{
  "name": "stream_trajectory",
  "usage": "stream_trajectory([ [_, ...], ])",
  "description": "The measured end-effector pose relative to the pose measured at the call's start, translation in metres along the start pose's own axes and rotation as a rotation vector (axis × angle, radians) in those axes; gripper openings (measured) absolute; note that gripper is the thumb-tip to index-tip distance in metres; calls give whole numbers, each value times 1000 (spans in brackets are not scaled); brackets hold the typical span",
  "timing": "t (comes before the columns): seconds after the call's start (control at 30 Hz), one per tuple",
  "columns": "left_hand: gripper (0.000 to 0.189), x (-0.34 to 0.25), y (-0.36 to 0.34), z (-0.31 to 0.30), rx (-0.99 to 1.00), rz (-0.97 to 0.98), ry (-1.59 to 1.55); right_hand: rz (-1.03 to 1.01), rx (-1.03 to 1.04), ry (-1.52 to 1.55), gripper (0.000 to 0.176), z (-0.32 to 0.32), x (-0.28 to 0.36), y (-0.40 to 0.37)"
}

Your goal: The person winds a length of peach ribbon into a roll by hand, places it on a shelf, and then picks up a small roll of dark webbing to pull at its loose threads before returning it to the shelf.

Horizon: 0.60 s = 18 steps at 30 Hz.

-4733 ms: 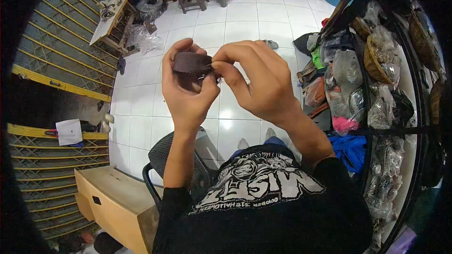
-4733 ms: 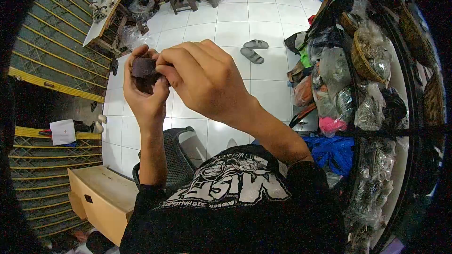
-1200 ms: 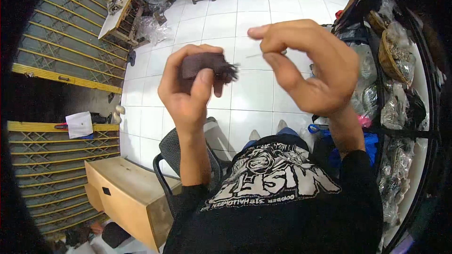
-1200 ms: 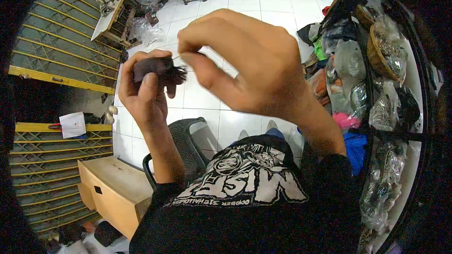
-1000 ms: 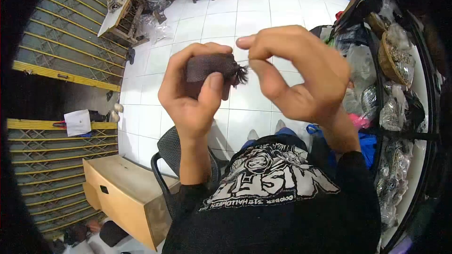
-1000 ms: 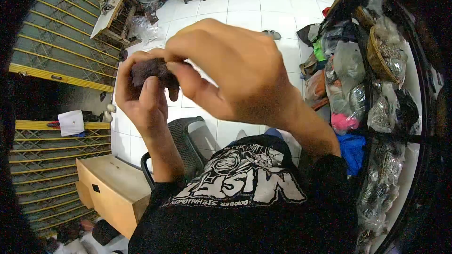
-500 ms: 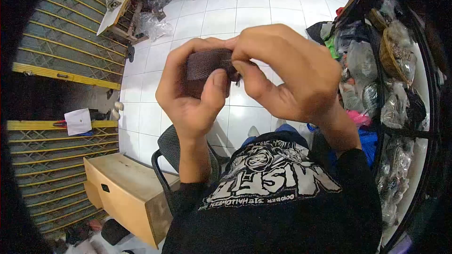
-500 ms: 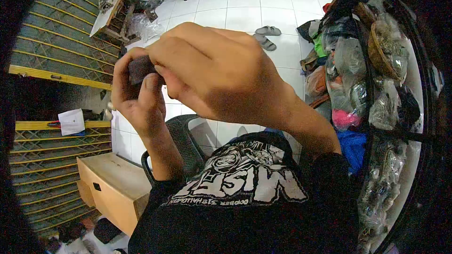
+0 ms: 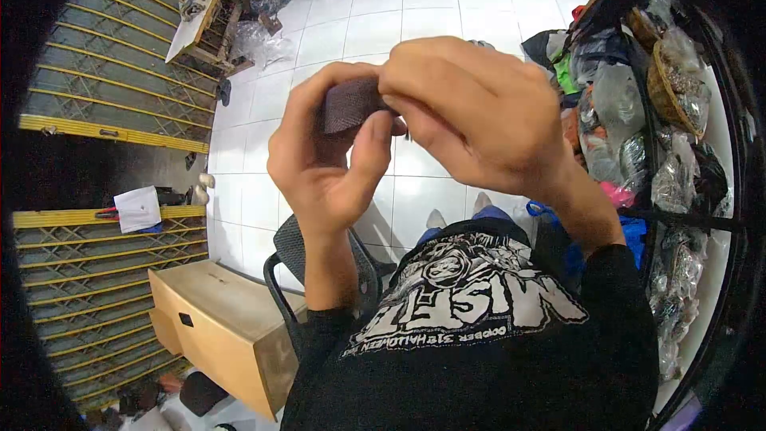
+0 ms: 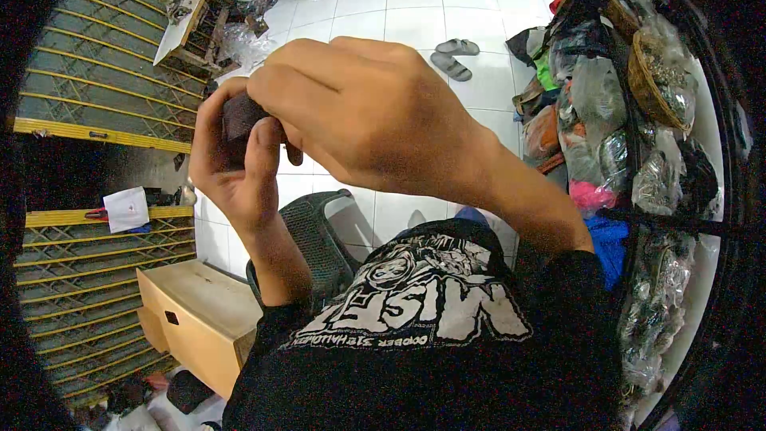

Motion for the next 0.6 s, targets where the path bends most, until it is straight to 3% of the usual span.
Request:
stream_trajectory([
  [0.17, 34, 7, -1, -4, 33, -39, 62, -28, -45, -14, 23, 9, -8, -4],
  [0.3, 33, 11, -2, 0, -30, -161, -107, 101, 58, 108, 17, 0, -21, 0],
  [0.4, 32, 12, -3, 7, -179, -286, -306, 260, -34, 215, 25, -5, -21, -4],
  [0.43, 32, 14, -5, 6, -162, -325, -309, 326, -57, 296, 36, -2, -24, -12],
  [0.6, 30, 22, -5, 9, -190, -284, -214, 162, -79, 117, 53, 4, -20, -23],
])
Point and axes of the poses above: each hand's wrist, its own y-axis towards the middle knuckle, its own z-axis out of the palm, x = y × z, the point moved 4 cm from there along y, towards the middle knuckle, and after that the axes turned 8 degrees about z, right-handed, at the moved point
